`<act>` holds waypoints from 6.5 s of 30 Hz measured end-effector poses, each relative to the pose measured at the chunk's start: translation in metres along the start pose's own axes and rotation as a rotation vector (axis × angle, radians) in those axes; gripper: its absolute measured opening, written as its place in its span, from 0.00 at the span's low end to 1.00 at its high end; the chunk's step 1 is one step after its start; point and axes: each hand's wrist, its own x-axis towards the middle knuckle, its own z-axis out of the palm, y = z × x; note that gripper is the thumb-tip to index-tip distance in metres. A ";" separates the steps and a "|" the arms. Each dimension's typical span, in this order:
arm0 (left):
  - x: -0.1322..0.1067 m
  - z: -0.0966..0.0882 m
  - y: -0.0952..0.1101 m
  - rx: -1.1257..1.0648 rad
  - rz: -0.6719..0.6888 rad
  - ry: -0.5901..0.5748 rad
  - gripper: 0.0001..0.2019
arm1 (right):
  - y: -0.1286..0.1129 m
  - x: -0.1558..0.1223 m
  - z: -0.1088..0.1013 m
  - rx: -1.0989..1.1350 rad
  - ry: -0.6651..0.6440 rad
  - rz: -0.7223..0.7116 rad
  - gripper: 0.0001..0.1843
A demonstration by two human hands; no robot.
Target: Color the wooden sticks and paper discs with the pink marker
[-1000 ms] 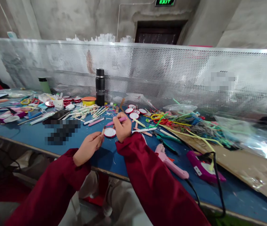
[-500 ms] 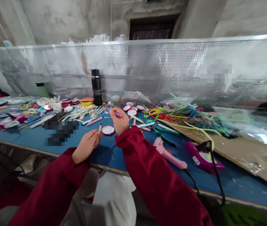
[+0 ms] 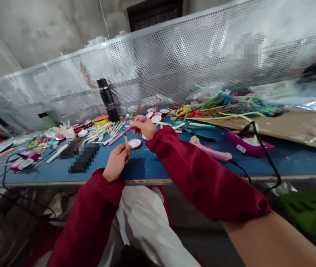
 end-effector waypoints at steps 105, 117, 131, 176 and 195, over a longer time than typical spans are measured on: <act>-0.026 -0.003 0.020 0.499 -0.024 0.101 0.17 | -0.010 -0.020 0.009 -0.307 0.185 -0.153 0.07; -0.027 -0.004 0.022 0.545 -0.017 0.097 0.16 | -0.006 -0.018 0.005 -0.300 0.208 -0.149 0.07; -0.027 -0.003 0.022 0.547 -0.025 0.096 0.16 | -0.004 -0.017 0.005 -0.273 0.150 -0.133 0.07; -0.027 -0.003 0.022 0.568 -0.026 0.104 0.16 | -0.008 -0.021 0.011 -0.282 0.109 -0.124 0.08; -0.028 -0.004 0.021 0.567 -0.019 0.108 0.16 | -0.012 -0.022 0.010 -0.339 0.119 -0.116 0.07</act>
